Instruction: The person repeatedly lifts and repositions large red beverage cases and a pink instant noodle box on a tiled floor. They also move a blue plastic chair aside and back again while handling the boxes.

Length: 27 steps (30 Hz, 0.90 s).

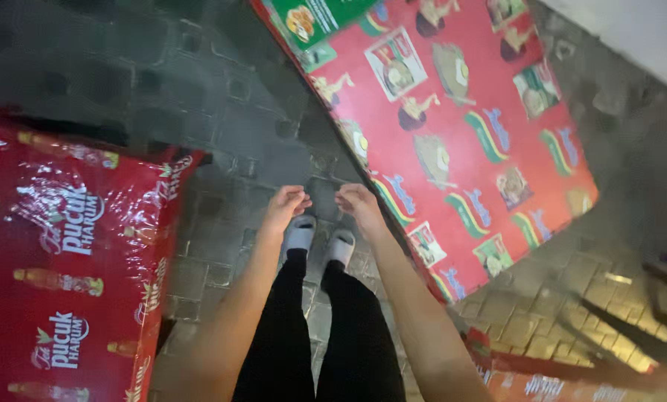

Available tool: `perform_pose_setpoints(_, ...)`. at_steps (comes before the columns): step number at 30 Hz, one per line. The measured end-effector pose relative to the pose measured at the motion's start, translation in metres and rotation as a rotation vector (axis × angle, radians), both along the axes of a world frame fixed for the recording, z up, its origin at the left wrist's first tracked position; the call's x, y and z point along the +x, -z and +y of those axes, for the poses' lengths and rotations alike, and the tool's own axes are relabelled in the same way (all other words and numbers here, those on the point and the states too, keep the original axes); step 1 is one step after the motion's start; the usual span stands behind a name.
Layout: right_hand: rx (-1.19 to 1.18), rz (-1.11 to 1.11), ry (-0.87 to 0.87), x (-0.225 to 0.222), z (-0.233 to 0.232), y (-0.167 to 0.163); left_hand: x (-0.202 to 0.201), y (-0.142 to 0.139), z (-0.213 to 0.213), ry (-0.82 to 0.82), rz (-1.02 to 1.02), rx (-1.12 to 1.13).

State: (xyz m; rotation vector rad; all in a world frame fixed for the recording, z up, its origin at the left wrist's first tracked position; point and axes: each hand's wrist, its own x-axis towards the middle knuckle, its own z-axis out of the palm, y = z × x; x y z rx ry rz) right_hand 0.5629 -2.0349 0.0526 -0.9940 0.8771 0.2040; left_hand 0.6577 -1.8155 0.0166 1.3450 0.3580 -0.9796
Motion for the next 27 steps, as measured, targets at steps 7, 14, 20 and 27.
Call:
perform_pose_setpoints(7, -0.080, -0.031, -0.141, 0.074, -0.011, -0.020, 0.062, -0.017, -0.006, -0.146, -0.036, -0.041)
perform_pose_setpoints(14, -0.111, -0.059, -0.332, 0.145, -0.052, 0.008, 0.102, -0.015, -0.028, -0.209, -0.052, 0.042)
perform_pose_setpoints(20, -0.280, -0.076, -0.534, 0.202, -0.097, 0.021, 0.134, -0.003, -0.073, -0.320, -0.020, 0.005)
perform_pose_setpoints(27, -0.445, -0.178, -0.682, 0.279, -0.145, 0.025, 0.165, -0.008, -0.126, -0.361, 0.004, 0.045)
